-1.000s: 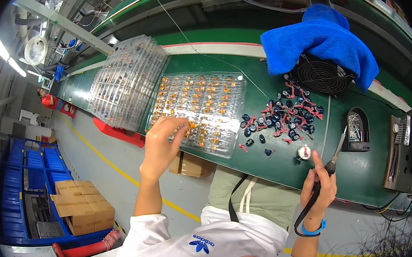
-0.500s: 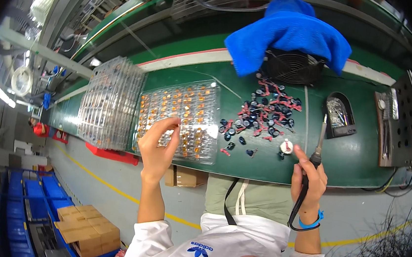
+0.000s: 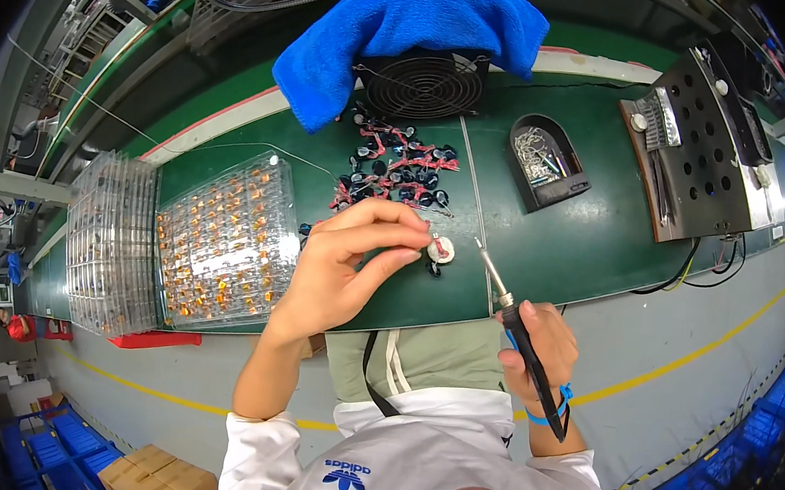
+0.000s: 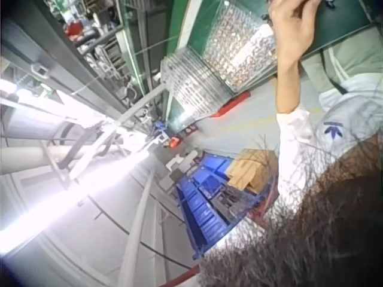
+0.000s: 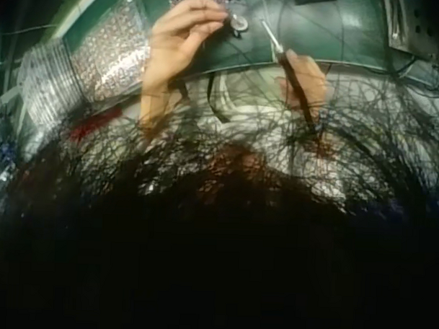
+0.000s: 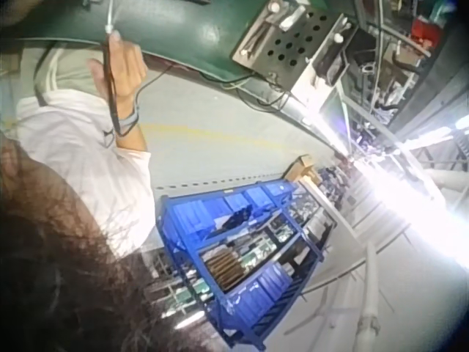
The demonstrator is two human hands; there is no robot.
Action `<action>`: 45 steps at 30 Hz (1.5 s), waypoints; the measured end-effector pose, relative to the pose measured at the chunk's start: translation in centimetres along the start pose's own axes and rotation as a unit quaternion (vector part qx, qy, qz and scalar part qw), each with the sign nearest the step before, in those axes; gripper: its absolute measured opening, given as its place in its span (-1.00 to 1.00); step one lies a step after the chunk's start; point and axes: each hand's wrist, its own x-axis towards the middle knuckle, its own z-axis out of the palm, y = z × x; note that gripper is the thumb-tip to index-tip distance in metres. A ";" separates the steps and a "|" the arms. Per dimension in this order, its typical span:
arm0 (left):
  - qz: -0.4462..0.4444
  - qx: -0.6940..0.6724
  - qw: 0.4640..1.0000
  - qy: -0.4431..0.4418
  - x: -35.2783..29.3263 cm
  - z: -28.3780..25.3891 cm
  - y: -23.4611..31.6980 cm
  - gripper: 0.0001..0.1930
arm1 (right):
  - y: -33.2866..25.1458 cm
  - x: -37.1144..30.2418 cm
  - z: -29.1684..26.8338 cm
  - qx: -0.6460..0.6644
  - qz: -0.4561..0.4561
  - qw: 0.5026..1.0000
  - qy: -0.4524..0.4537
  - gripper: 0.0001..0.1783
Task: Soldering wires and small components onto circular printed circuit boards at an assembly workstation.
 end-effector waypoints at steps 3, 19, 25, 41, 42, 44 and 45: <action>-0.018 -0.026 1.000 0.002 0.5 0.9 -1.0 -0.81 | -0.5 -0.2 -0.1 -0.017 0.012 1.000 -0.005 -0.48; -0.064 -0.049 0.997 -0.010 0.4 2.0 -2.5 -0.84 | -0.9 -0.3 0.9 -0.053 0.030 0.998 -0.010 -0.57; -0.056 -0.045 0.997 -0.009 0.4 2.1 -2.7 -0.84 | -1.0 0.0 0.9 -0.060 0.024 0.998 -0.025 -0.71; 0.008 0.035 0.999 0.013 0.7 2.4 -2.9 -0.86 | -0.8 -0.1 0.3 -0.018 0.049 0.999 -0.010 -0.61; 0.008 0.034 0.999 0.013 0.7 2.5 -2.9 -0.86 | -0.8 -0.1 0.4 -0.017 0.045 0.999 -0.012 -0.61; 0.031 0.060 0.997 0.027 0.7 2.6 -2.9 -0.85 | -0.8 -0.1 0.3 -0.015 0.041 0.999 -0.013 -0.61; 0.031 0.060 0.997 0.027 0.8 2.5 -2.7 -0.85 | -0.8 -0.1 0.3 -0.014 0.043 0.999 -0.017 -0.61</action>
